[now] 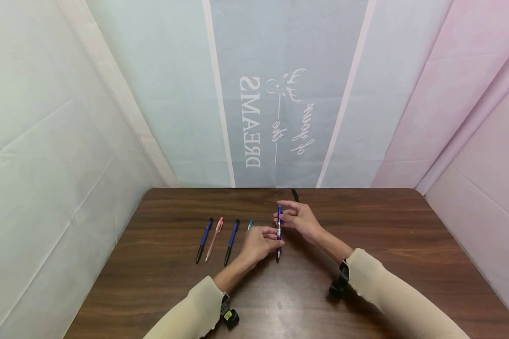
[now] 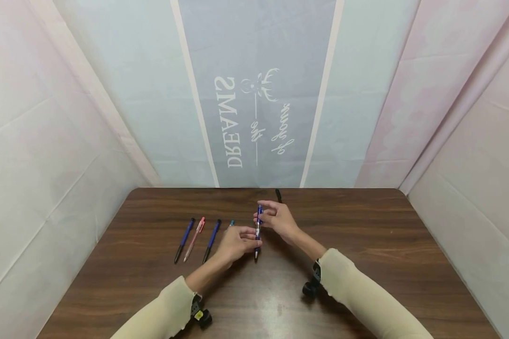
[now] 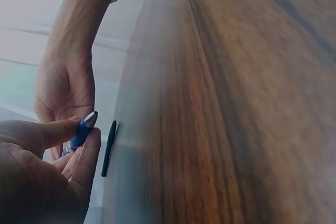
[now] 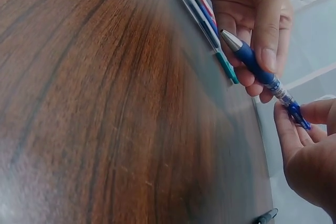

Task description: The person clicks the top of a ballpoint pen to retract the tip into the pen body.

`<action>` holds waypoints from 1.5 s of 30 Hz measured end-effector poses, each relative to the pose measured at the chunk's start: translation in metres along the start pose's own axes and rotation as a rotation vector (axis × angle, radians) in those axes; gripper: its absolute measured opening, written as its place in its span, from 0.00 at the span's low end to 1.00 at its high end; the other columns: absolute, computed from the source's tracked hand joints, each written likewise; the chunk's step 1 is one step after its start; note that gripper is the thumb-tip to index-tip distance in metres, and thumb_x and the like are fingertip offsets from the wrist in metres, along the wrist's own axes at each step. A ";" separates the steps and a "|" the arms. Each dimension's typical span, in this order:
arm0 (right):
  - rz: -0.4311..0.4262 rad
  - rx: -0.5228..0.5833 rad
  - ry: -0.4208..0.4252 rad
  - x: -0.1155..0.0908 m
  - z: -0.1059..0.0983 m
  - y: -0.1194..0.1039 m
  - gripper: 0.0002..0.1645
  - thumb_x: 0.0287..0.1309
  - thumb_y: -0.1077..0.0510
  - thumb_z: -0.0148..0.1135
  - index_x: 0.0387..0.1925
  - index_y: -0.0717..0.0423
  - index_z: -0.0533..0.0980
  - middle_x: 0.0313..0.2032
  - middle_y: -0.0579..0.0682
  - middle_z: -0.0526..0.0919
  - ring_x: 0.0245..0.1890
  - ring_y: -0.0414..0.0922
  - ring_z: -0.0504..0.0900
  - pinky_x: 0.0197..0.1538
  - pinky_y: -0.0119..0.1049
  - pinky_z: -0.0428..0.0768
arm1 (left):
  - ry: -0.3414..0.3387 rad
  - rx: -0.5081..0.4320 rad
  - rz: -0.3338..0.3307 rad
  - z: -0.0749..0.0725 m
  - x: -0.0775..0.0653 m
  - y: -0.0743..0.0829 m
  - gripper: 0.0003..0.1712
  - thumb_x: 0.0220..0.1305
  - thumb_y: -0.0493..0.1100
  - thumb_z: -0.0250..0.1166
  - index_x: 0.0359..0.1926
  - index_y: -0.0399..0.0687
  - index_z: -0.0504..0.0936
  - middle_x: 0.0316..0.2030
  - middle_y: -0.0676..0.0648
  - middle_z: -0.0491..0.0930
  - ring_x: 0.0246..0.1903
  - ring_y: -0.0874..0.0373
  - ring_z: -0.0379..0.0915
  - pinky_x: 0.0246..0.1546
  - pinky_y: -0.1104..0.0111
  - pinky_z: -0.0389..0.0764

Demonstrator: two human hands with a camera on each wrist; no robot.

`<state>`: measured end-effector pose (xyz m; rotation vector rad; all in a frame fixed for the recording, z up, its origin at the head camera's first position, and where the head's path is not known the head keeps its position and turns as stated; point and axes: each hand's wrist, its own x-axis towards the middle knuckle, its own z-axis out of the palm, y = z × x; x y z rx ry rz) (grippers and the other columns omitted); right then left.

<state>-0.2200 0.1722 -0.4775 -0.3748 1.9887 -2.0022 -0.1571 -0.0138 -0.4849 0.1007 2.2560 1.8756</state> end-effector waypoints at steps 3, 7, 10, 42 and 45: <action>0.006 -0.025 -0.002 0.001 0.004 0.000 0.33 0.72 0.74 0.58 0.75 0.72 0.64 0.55 0.75 0.83 0.54 0.58 0.89 0.55 0.45 0.88 | 0.014 0.026 0.021 -0.003 -0.002 -0.002 0.17 0.58 0.29 0.78 0.48 0.28 0.87 0.38 0.38 0.91 0.39 0.48 0.91 0.38 0.67 0.90; 0.002 -0.049 -0.003 0.003 0.008 0.001 0.33 0.71 0.74 0.59 0.74 0.72 0.64 0.54 0.75 0.84 0.53 0.58 0.89 0.54 0.44 0.88 | 0.034 0.075 0.061 -0.007 -0.006 -0.003 0.17 0.55 0.30 0.79 0.47 0.29 0.88 0.36 0.38 0.91 0.38 0.49 0.91 0.37 0.68 0.89; -0.005 -0.050 -0.008 0.004 0.011 0.003 0.33 0.70 0.75 0.59 0.74 0.74 0.64 0.53 0.76 0.83 0.54 0.59 0.88 0.54 0.44 0.88 | 0.038 0.125 0.084 -0.011 -0.008 -0.004 0.17 0.55 0.31 0.80 0.45 0.30 0.88 0.35 0.39 0.91 0.37 0.50 0.91 0.35 0.69 0.89; 0.031 -0.418 0.049 0.008 0.035 0.005 0.28 0.64 0.69 0.72 0.65 0.67 0.78 0.42 0.55 0.90 0.41 0.47 0.91 0.40 0.38 0.89 | 0.003 0.522 0.196 -0.032 -0.024 -0.006 0.17 0.57 0.32 0.80 0.46 0.30 0.88 0.33 0.42 0.90 0.31 0.58 0.88 0.32 0.77 0.85; 0.029 -0.430 0.049 0.009 0.037 0.006 0.28 0.63 0.68 0.72 0.64 0.67 0.79 0.42 0.56 0.90 0.40 0.47 0.91 0.40 0.38 0.89 | 0.010 0.560 0.213 -0.033 -0.025 -0.007 0.16 0.57 0.33 0.81 0.46 0.31 0.88 0.32 0.44 0.90 0.31 0.59 0.88 0.30 0.77 0.84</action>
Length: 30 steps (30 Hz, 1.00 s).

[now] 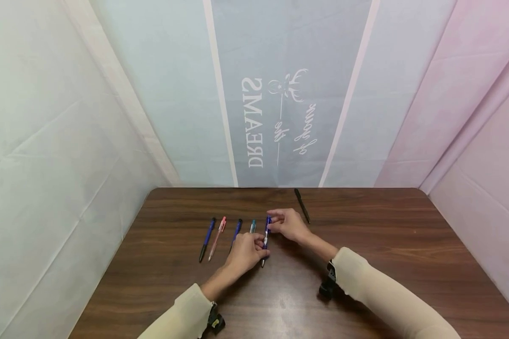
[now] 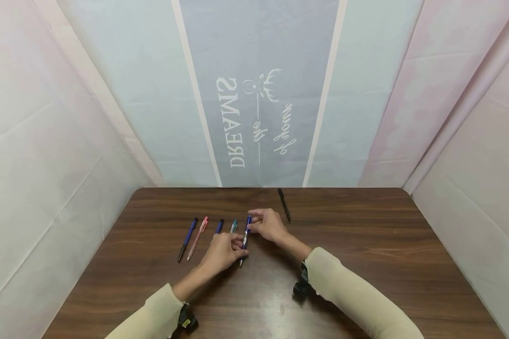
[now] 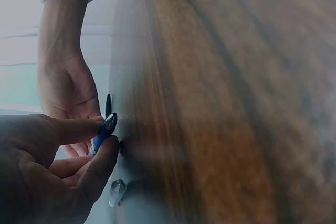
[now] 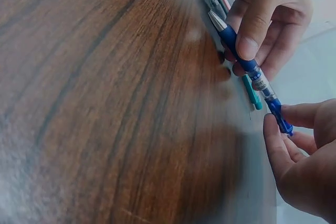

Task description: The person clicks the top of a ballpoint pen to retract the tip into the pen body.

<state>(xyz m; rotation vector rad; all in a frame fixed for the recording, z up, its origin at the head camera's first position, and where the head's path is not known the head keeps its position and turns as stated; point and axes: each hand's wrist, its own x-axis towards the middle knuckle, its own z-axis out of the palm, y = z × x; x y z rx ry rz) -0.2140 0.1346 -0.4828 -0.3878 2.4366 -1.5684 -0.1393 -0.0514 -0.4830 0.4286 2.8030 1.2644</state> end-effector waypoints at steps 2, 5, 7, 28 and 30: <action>0.004 -0.016 0.007 0.001 0.001 0.000 0.27 0.63 0.68 0.73 0.64 0.66 0.80 0.42 0.55 0.91 0.40 0.47 0.91 0.39 0.37 0.88 | 0.009 0.023 0.015 0.000 0.000 -0.001 0.16 0.56 0.34 0.81 0.45 0.31 0.89 0.31 0.45 0.90 0.30 0.60 0.87 0.29 0.77 0.84; 0.010 -0.043 0.017 0.002 0.003 0.001 0.27 0.63 0.66 0.74 0.63 0.66 0.80 0.41 0.54 0.91 0.40 0.46 0.91 0.38 0.35 0.87 | 0.019 0.062 0.026 0.000 0.000 -0.002 0.16 0.55 0.35 0.82 0.44 0.33 0.90 0.29 0.46 0.90 0.29 0.61 0.87 0.29 0.76 0.84; 0.012 -0.057 0.021 0.002 0.004 0.002 0.26 0.62 0.66 0.75 0.62 0.66 0.81 0.41 0.54 0.91 0.39 0.46 0.91 0.38 0.34 0.87 | 0.022 0.090 0.028 0.000 0.000 -0.002 0.16 0.55 0.36 0.82 0.43 0.34 0.90 0.29 0.48 0.89 0.28 0.63 0.85 0.29 0.75 0.84; -0.017 -0.176 0.016 0.008 0.012 -0.001 0.22 0.59 0.65 0.77 0.55 0.65 0.85 0.36 0.49 0.90 0.34 0.41 0.89 0.36 0.33 0.85 | 0.000 0.191 0.015 -0.006 0.000 0.001 0.15 0.55 0.40 0.83 0.23 0.49 0.83 0.17 0.60 0.75 0.17 0.69 0.67 0.21 0.74 0.71; -0.027 -0.198 0.010 0.009 0.013 0.000 0.22 0.59 0.64 0.77 0.55 0.65 0.85 0.35 0.48 0.89 0.34 0.40 0.88 0.36 0.31 0.84 | -0.004 0.191 0.011 -0.006 -0.001 0.001 0.15 0.55 0.40 0.83 0.23 0.49 0.83 0.17 0.60 0.75 0.17 0.69 0.67 0.21 0.73 0.71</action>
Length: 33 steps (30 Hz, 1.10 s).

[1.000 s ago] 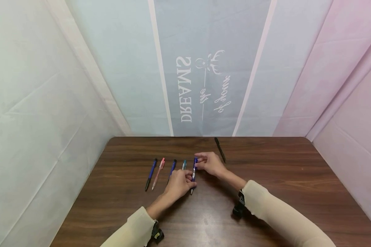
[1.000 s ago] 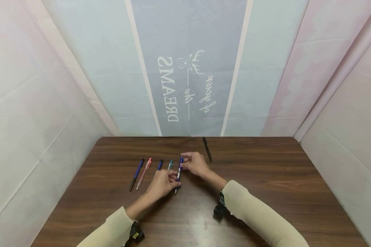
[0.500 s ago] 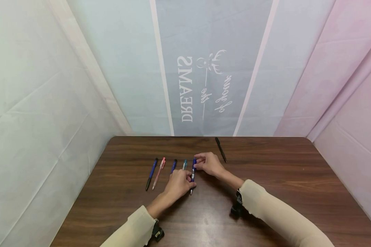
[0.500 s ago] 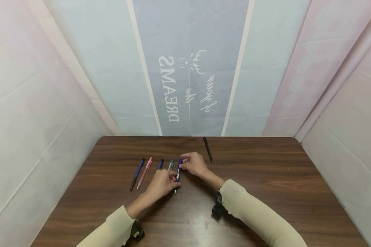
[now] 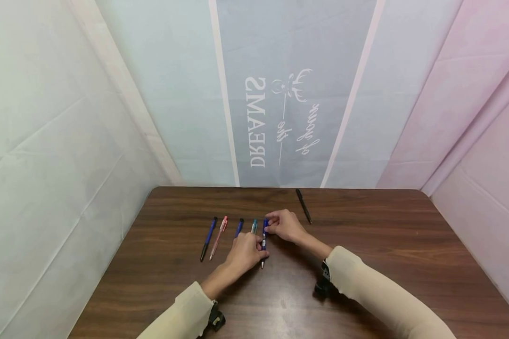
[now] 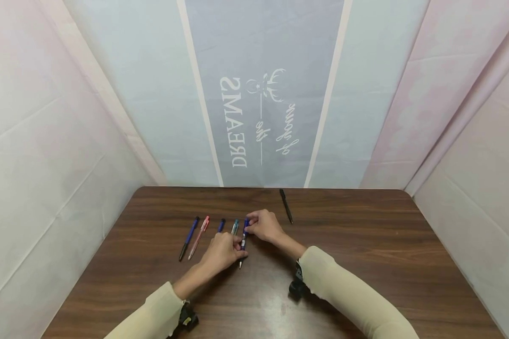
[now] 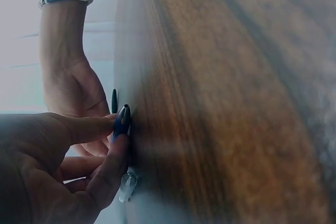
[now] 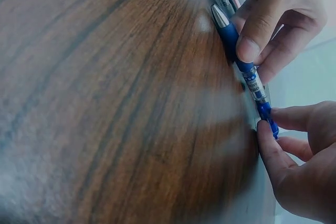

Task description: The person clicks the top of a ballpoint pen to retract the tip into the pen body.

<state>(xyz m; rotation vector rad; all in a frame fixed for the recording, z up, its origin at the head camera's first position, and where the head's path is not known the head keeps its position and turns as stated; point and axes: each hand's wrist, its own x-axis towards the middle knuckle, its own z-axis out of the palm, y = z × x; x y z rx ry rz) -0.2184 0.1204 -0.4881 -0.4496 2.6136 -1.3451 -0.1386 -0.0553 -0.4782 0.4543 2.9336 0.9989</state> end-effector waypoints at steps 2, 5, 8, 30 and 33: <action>-0.007 -0.018 -0.003 0.000 0.001 0.001 0.21 0.59 0.64 0.77 0.54 0.65 0.85 0.35 0.48 0.89 0.34 0.39 0.88 0.36 0.31 0.84 | -0.006 0.000 -0.001 0.000 -0.001 0.000 0.14 0.55 0.39 0.83 0.23 0.50 0.83 0.17 0.60 0.75 0.17 0.69 0.67 0.21 0.74 0.71; -0.016 -0.036 -0.006 0.001 0.001 0.002 0.21 0.59 0.65 0.77 0.54 0.65 0.85 0.34 0.47 0.89 0.33 0.39 0.87 0.36 0.30 0.83 | -0.007 0.007 0.007 0.000 -0.001 0.001 0.15 0.55 0.39 0.83 0.23 0.49 0.83 0.18 0.60 0.75 0.17 0.69 0.67 0.21 0.74 0.71; -0.023 -0.042 -0.011 0.000 0.001 0.002 0.21 0.58 0.65 0.77 0.53 0.66 0.85 0.34 0.47 0.88 0.33 0.39 0.87 0.37 0.31 0.84 | 0.001 0.014 0.018 0.001 -0.001 0.000 0.15 0.55 0.38 0.83 0.23 0.49 0.82 0.18 0.59 0.75 0.17 0.69 0.67 0.21 0.74 0.71; -0.088 -0.057 -0.035 -0.003 -0.022 0.002 0.24 0.61 0.63 0.76 0.58 0.66 0.83 0.43 0.55 0.90 0.39 0.45 0.91 0.40 0.35 0.88 | 0.094 0.068 0.124 -0.005 0.011 0.003 0.10 0.57 0.39 0.82 0.30 0.43 0.87 0.23 0.54 0.83 0.22 0.68 0.75 0.23 0.75 0.76; -0.115 -0.059 -0.036 -0.004 -0.029 0.003 0.25 0.62 0.62 0.76 0.59 0.67 0.82 0.45 0.57 0.90 0.40 0.46 0.91 0.41 0.37 0.88 | 0.100 0.067 0.130 -0.006 0.013 0.004 0.11 0.57 0.40 0.82 0.36 0.40 0.89 0.25 0.51 0.85 0.24 0.67 0.76 0.25 0.76 0.78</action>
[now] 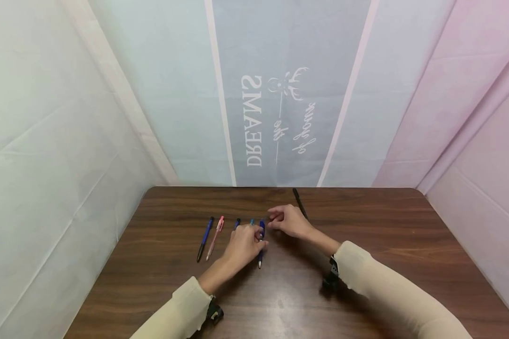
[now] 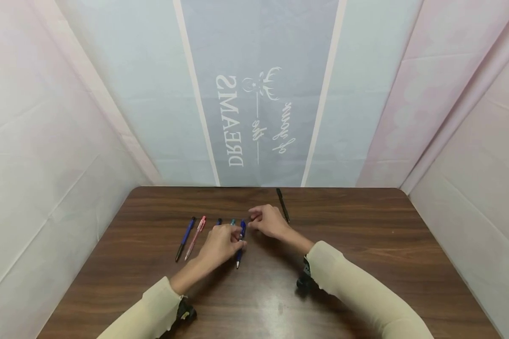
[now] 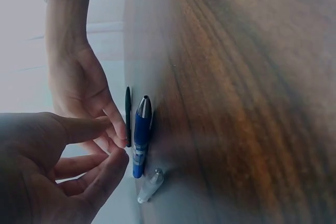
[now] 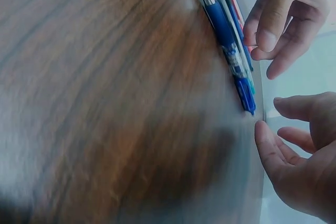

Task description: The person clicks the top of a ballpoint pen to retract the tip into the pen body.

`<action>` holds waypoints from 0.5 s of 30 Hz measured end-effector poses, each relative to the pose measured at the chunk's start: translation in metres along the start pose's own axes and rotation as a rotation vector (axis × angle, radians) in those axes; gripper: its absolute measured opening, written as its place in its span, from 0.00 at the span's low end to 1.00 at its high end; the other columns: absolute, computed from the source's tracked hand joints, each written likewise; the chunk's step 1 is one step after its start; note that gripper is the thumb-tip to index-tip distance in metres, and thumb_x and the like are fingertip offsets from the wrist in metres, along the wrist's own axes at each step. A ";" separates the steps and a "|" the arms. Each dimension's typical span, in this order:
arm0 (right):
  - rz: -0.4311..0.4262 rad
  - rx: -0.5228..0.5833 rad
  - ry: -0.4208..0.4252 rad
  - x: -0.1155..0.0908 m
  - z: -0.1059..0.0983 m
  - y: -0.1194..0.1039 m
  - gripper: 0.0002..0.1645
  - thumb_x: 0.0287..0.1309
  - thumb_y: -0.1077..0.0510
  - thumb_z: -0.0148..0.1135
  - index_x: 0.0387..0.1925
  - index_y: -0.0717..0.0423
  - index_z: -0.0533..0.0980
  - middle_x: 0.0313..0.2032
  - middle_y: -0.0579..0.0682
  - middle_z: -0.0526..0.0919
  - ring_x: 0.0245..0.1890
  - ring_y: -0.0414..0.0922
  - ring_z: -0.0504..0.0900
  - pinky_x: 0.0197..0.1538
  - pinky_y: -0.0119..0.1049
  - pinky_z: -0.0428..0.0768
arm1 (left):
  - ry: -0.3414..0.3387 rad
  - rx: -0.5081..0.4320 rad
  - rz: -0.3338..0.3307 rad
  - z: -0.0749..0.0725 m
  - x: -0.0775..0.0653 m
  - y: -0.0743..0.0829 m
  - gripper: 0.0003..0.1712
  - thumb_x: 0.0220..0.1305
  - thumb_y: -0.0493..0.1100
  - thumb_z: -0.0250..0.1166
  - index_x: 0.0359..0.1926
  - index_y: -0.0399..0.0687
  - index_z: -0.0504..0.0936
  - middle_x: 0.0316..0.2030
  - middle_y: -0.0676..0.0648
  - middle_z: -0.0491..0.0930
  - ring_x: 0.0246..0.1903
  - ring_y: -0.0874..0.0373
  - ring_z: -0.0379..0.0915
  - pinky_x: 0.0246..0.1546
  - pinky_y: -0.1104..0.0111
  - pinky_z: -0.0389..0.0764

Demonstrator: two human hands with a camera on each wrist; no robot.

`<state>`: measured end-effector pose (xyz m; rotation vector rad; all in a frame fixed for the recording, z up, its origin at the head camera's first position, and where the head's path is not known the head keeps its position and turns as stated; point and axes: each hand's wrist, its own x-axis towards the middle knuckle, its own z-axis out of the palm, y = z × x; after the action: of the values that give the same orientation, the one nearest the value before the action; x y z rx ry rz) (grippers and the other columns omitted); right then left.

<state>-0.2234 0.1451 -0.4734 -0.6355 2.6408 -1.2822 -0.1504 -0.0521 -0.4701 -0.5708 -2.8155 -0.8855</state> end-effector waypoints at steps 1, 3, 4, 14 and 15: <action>-0.005 0.000 -0.003 -0.001 -0.002 0.001 0.26 0.62 0.62 0.76 0.60 0.67 0.82 0.46 0.57 0.90 0.41 0.46 0.91 0.41 0.37 0.88 | -0.004 -0.004 -0.005 0.000 0.001 0.000 0.12 0.58 0.40 0.82 0.38 0.39 0.89 0.26 0.50 0.85 0.25 0.67 0.77 0.26 0.75 0.79; -0.012 -0.001 -0.009 -0.001 -0.006 0.002 0.26 0.63 0.62 0.75 0.61 0.67 0.81 0.48 0.58 0.90 0.41 0.46 0.91 0.41 0.37 0.88 | -0.007 -0.010 -0.009 0.001 0.003 0.001 0.14 0.59 0.41 0.82 0.41 0.38 0.89 0.28 0.49 0.86 0.27 0.66 0.78 0.28 0.75 0.80; -0.013 -0.007 -0.011 -0.001 -0.008 0.003 0.26 0.63 0.62 0.75 0.61 0.66 0.81 0.48 0.57 0.90 0.42 0.45 0.91 0.41 0.37 0.88 | -0.008 -0.017 -0.009 0.002 0.004 0.001 0.15 0.59 0.41 0.81 0.42 0.37 0.89 0.29 0.48 0.86 0.28 0.65 0.79 0.29 0.74 0.81; -0.043 -0.072 0.031 0.002 -0.033 0.008 0.28 0.65 0.61 0.74 0.63 0.67 0.80 0.50 0.61 0.89 0.45 0.50 0.91 0.45 0.43 0.89 | 0.012 -0.078 0.021 0.005 0.023 0.007 0.19 0.61 0.41 0.80 0.47 0.32 0.88 0.36 0.42 0.89 0.33 0.55 0.88 0.31 0.73 0.85; -0.049 -0.078 0.032 0.002 -0.035 0.009 0.27 0.65 0.61 0.74 0.63 0.68 0.79 0.51 0.62 0.89 0.45 0.51 0.90 0.46 0.44 0.89 | 0.008 -0.079 0.016 0.005 0.025 0.008 0.19 0.61 0.42 0.80 0.48 0.32 0.88 0.36 0.41 0.89 0.33 0.55 0.88 0.30 0.73 0.85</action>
<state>-0.2384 0.1744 -0.4582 -0.7013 2.7294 -1.2168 -0.1707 -0.0355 -0.4645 -0.5976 -2.7755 -0.9980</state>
